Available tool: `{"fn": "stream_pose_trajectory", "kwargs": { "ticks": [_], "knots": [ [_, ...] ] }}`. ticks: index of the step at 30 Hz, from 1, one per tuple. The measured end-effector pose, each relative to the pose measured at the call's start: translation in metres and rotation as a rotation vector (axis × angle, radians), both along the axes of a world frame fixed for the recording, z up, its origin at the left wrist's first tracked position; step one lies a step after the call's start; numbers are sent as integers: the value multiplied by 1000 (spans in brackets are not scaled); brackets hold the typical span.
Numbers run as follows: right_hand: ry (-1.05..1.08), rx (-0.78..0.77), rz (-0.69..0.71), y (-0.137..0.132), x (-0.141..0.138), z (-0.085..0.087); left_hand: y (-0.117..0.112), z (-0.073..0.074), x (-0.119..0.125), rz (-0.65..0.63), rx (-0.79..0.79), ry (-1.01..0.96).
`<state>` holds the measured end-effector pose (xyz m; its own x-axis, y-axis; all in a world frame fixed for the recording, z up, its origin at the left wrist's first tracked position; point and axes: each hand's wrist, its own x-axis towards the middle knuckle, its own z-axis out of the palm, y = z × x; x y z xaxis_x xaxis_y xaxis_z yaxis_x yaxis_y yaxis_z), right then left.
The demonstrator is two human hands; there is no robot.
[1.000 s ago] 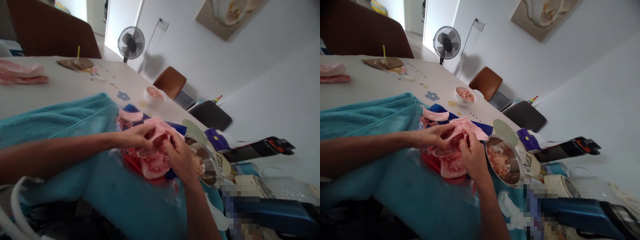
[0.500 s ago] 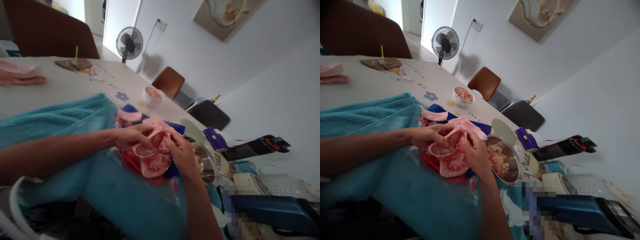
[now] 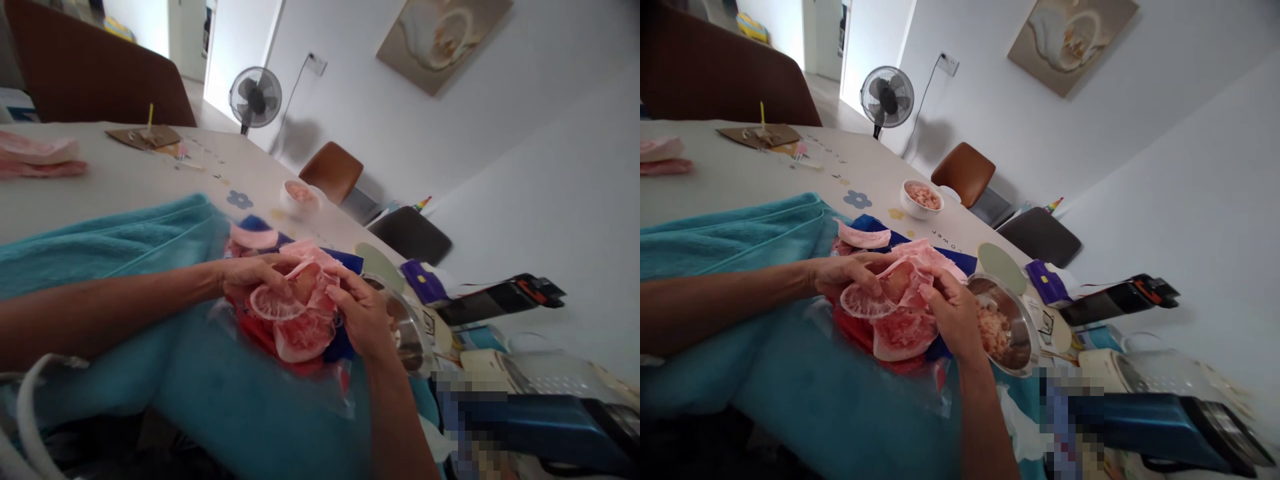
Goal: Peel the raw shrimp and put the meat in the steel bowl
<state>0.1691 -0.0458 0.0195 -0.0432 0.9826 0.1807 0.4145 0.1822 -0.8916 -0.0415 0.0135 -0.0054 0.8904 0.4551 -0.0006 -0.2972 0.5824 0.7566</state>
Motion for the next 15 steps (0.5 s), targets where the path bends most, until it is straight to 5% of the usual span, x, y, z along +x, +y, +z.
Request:
{"fn": "stream_pose_trajectory", "kwargs": {
  "ticks": [8, 15],
  "knots": [
    [-138, -93, 13, -6, -19, 18, -6, -3, 8, 226, 78, 106],
    [84, 56, -81, -6, -26, -5, -6, 4, 5, 183, 32, 5]
  ]
}}
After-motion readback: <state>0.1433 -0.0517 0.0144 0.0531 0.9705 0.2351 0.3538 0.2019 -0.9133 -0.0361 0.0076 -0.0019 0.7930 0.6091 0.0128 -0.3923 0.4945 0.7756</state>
